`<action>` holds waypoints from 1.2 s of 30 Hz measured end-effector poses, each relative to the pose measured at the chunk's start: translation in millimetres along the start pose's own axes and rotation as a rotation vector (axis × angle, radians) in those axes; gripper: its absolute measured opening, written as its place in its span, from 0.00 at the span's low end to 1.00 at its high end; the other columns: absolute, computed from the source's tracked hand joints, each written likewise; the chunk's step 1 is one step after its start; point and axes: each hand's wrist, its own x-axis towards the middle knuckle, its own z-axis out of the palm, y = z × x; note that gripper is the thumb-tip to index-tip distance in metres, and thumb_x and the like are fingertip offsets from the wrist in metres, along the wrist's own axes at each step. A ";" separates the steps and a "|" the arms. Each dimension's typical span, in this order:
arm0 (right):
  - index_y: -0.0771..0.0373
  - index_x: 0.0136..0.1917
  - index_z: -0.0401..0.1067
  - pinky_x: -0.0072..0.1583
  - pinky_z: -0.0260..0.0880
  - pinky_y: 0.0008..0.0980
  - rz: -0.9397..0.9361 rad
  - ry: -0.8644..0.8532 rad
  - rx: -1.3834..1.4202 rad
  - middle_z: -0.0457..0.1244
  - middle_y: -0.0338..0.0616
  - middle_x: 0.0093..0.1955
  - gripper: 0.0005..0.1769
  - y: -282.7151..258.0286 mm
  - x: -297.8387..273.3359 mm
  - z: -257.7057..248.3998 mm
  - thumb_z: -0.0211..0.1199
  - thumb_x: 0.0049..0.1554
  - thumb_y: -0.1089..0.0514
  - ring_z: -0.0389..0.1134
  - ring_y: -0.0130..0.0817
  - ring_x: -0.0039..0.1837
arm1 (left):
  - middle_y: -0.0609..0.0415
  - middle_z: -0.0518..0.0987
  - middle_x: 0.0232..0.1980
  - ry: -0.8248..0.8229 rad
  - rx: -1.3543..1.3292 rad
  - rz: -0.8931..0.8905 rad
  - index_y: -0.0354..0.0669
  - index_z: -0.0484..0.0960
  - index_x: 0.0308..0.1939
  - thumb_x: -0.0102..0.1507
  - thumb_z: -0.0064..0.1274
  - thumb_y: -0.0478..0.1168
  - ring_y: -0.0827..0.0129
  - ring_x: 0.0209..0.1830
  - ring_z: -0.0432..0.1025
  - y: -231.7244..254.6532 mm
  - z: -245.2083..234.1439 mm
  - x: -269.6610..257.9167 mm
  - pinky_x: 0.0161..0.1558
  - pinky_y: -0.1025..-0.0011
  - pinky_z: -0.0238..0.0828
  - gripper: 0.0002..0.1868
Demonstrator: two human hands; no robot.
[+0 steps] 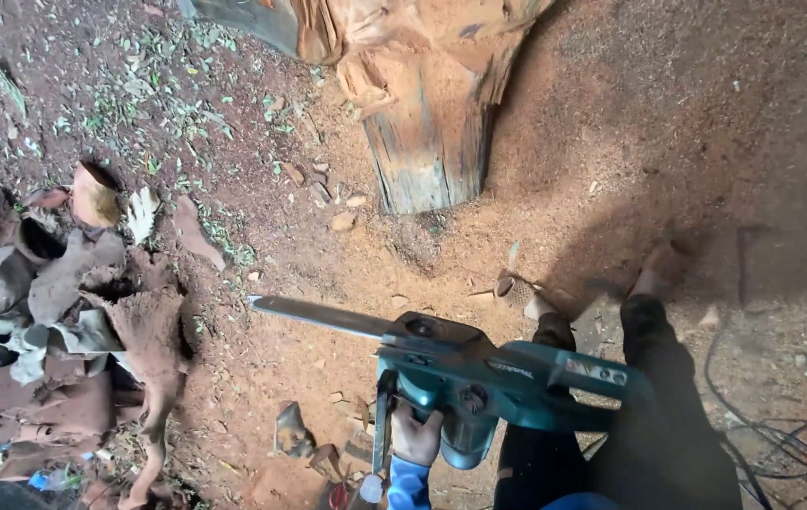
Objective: Carving a large wooden stump into a sculpture using an electric chainsaw.
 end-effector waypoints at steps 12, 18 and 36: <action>0.43 0.77 0.60 0.73 0.56 0.46 -0.412 -0.034 -0.421 0.57 0.45 0.76 0.47 -37.5 42.5 -67.4 0.58 0.50 0.22 0.58 0.44 0.74 | 0.54 0.70 0.18 0.092 -0.159 -0.061 0.41 0.70 0.17 0.45 0.63 0.44 0.68 0.20 0.64 93.0 75.5 -25.9 0.26 0.58 0.63 0.16; 0.47 0.76 0.61 0.73 0.57 0.45 -0.680 -0.071 -0.670 0.58 0.45 0.77 0.50 -156.4 116.1 -99.4 0.63 0.47 0.24 0.59 0.44 0.75 | 0.50 0.83 0.32 0.032 -0.200 0.000 0.44 0.84 0.35 0.47 0.60 0.51 0.60 0.34 0.78 163.0 172.8 -36.7 0.40 0.62 0.75 0.18; 0.52 0.74 0.63 0.73 0.64 0.33 -0.580 -0.305 -1.023 0.64 0.43 0.71 0.61 -186.1 319.0 -75.1 0.86 0.34 0.36 0.67 0.37 0.71 | 0.40 0.82 0.48 0.104 -0.476 0.702 0.38 0.80 0.51 0.55 0.55 0.51 0.45 0.50 0.77 317.4 246.4 65.2 0.55 0.55 0.75 0.27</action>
